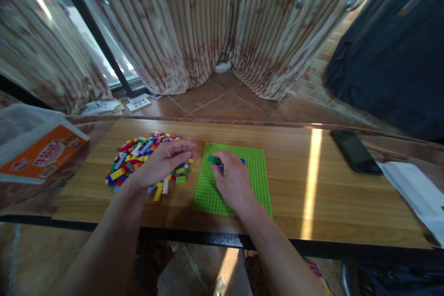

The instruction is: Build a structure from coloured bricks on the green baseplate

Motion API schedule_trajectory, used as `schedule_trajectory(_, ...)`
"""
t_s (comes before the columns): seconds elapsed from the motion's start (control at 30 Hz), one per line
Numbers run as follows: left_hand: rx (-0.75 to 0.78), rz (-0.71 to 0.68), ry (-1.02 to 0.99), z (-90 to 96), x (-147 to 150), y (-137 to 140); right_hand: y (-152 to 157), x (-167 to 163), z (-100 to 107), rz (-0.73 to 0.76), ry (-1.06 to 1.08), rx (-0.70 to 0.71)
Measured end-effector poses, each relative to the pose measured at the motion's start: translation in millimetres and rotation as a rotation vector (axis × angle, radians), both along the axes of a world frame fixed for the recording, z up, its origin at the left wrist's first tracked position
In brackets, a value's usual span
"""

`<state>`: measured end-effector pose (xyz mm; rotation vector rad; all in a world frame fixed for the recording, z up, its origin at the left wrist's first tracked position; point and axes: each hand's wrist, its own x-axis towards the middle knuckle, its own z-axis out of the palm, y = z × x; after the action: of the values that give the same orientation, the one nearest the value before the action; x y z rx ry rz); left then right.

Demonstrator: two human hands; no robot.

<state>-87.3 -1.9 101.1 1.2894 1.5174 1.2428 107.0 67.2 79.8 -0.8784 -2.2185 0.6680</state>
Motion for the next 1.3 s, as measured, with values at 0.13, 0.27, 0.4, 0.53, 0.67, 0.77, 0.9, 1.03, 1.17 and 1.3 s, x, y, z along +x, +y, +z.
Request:
schedule_trajectory(0.13, 0.043, 0.047, -0.042, 3.3, -6, -2, -4, -1, 0, 0.029, -0.032, 0.005)
schedule_trajectory(0.27, 0.058, 0.17, -0.067, 2.9, -12, -4, -15, -11, -2, 0.162, -0.063, -0.005)
schedule_trajectory(0.4, 0.083, 0.269, -0.09, -0.6, -19, -5, -27, -21, -6, 0.304, -0.177, -0.037)
schedule_trajectory(0.53, 0.094, 0.283, -0.066, 0.4, -24, -6, -37, -26, -11, 0.386, -0.279, -0.026)
schedule_trajectory(0.67, 0.104, 0.336, -0.065, 0.6, -28, -7, -42, -30, -15, 0.406, -0.29, 0.009)
schedule_trajectory(0.77, 0.121, 0.37, -0.117, -1.8, -30, -6, -42, -34, -18, 0.409, -0.273, 0.029)
schedule_trajectory(0.9, 0.152, 0.416, -0.122, -1.6, -33, -8, -43, -41, -20, 0.408, -0.239, 0.044)
schedule_trajectory(1.03, 0.216, 0.504, -0.196, 4.7, -38, -12, -45, -44, -19, 0.413, -0.248, 0.034)
schedule_trajectory(1.17, 0.314, 0.698, -0.236, 9.8, -48, -16, -47, -45, -19, 0.398, -0.251, 0.021)
schedule_trajectory(1.3, 0.394, 0.904, -0.263, 11.4, -56, -20, -47, -46, -21, 0.364, -0.209, 0.0)
